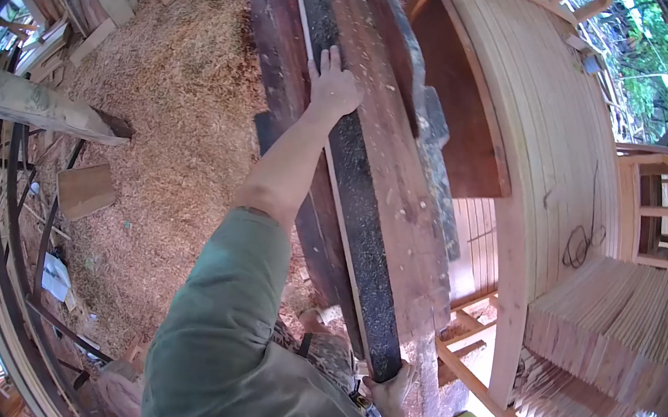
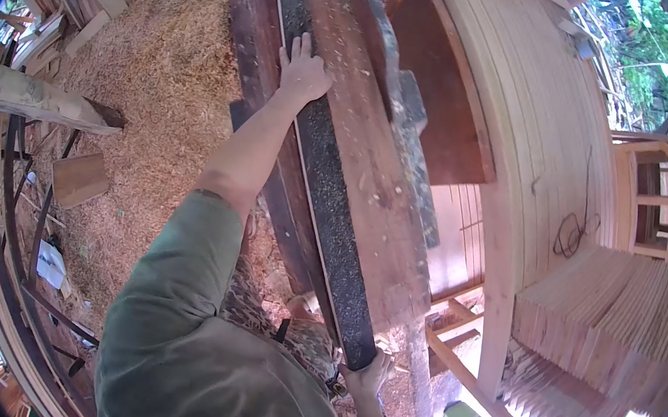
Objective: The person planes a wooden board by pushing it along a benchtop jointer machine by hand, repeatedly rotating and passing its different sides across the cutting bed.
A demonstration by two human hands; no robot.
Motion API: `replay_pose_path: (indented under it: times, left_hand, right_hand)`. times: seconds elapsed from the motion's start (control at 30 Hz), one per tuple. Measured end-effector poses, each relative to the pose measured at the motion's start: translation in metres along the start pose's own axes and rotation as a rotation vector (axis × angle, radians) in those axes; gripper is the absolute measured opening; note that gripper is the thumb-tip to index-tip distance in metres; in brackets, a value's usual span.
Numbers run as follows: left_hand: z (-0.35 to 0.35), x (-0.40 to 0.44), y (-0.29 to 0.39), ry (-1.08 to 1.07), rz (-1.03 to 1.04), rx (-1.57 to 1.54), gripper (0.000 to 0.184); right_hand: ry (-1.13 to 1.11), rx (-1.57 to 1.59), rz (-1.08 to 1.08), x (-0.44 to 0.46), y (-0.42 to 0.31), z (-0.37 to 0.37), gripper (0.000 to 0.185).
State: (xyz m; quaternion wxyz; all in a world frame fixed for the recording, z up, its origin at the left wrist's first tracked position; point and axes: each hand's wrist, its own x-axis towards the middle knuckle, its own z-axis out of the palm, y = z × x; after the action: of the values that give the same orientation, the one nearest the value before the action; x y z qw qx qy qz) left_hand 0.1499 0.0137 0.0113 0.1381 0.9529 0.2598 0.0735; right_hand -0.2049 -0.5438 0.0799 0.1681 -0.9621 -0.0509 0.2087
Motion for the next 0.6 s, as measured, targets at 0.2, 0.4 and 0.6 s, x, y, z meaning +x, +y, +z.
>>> replay_pose_path:
  times: [0.2, 0.4, 0.6]
  left_hand:
    - [-0.011, 0.066, -0.043, -0.027, -0.001, -0.055, 0.061]
    - [-0.006, 0.121, -0.070, -0.008, -0.018, -0.087, 0.061]
    - [-0.005, 0.156, -0.117, 0.136, -0.132, -0.165, 0.066]
  right_hand:
    - [0.071, -0.044, -0.080, 0.048, -0.065, 0.023, 0.101]
    - [0.090, -0.060, -0.101, 0.087, -0.108, 0.022, 0.100]
    - [0.106, -0.041, -0.189, 0.133, -0.148, 0.022, 0.102]
